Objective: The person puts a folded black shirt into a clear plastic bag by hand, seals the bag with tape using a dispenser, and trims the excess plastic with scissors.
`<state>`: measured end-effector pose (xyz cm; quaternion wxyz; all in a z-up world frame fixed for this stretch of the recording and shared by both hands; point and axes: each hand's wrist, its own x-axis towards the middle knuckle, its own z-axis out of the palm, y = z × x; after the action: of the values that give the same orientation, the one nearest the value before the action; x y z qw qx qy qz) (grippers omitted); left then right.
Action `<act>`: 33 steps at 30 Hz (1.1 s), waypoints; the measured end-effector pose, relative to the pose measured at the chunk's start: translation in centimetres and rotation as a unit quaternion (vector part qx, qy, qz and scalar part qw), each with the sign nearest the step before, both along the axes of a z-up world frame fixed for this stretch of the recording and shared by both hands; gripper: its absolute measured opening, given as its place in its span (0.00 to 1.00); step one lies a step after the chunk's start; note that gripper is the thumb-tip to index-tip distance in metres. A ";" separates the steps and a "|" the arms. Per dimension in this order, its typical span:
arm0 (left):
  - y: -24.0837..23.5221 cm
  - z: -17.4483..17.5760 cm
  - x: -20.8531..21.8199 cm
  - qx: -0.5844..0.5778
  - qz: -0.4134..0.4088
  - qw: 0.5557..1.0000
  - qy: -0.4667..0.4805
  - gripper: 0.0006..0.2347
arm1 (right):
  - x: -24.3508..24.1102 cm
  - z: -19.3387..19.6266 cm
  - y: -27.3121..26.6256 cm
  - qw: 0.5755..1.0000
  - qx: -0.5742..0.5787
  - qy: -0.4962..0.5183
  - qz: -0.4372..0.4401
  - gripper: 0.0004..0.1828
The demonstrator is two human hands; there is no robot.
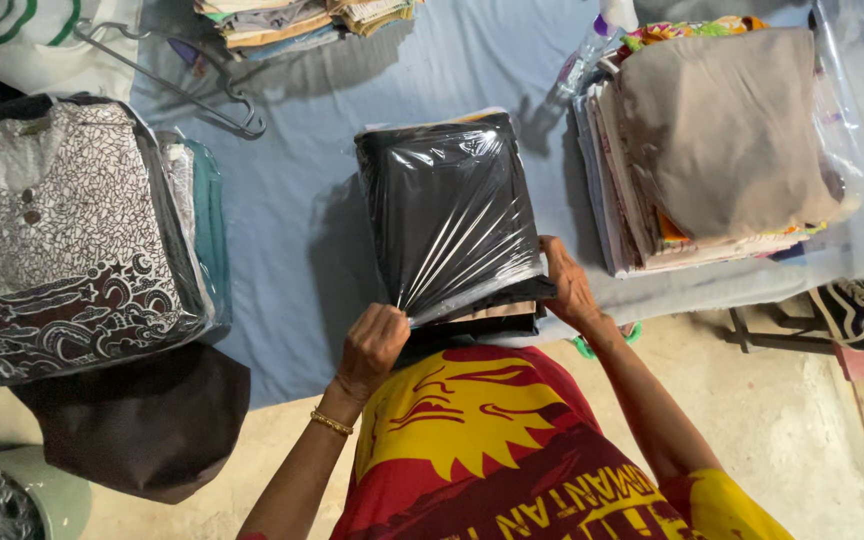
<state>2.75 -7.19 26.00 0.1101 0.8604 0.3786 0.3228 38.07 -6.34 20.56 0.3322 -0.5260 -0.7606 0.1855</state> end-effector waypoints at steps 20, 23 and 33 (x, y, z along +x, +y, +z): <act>-0.5 -22.1 -0.4 -0.257 0.241 0.914 -0.201 0.17 | 0.7 -13.7 -4.6 0.926 -0.263 0.131 -0.237 0.16; 0.2 -25.0 -1.1 -0.309 0.245 0.894 -0.215 0.18 | 1.3 -15.1 -4.1 0.841 -0.354 0.376 -0.162 0.19; -3.6 -21.4 -1.4 -0.593 0.274 0.681 -0.331 0.14 | 4.5 -16.1 -8.4 0.778 -0.452 0.420 -0.113 0.13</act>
<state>1.38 -10.78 4.58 0.6223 0.3101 0.6485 0.3098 42.56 -14.72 4.49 0.3613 -0.5680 -0.3089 0.6719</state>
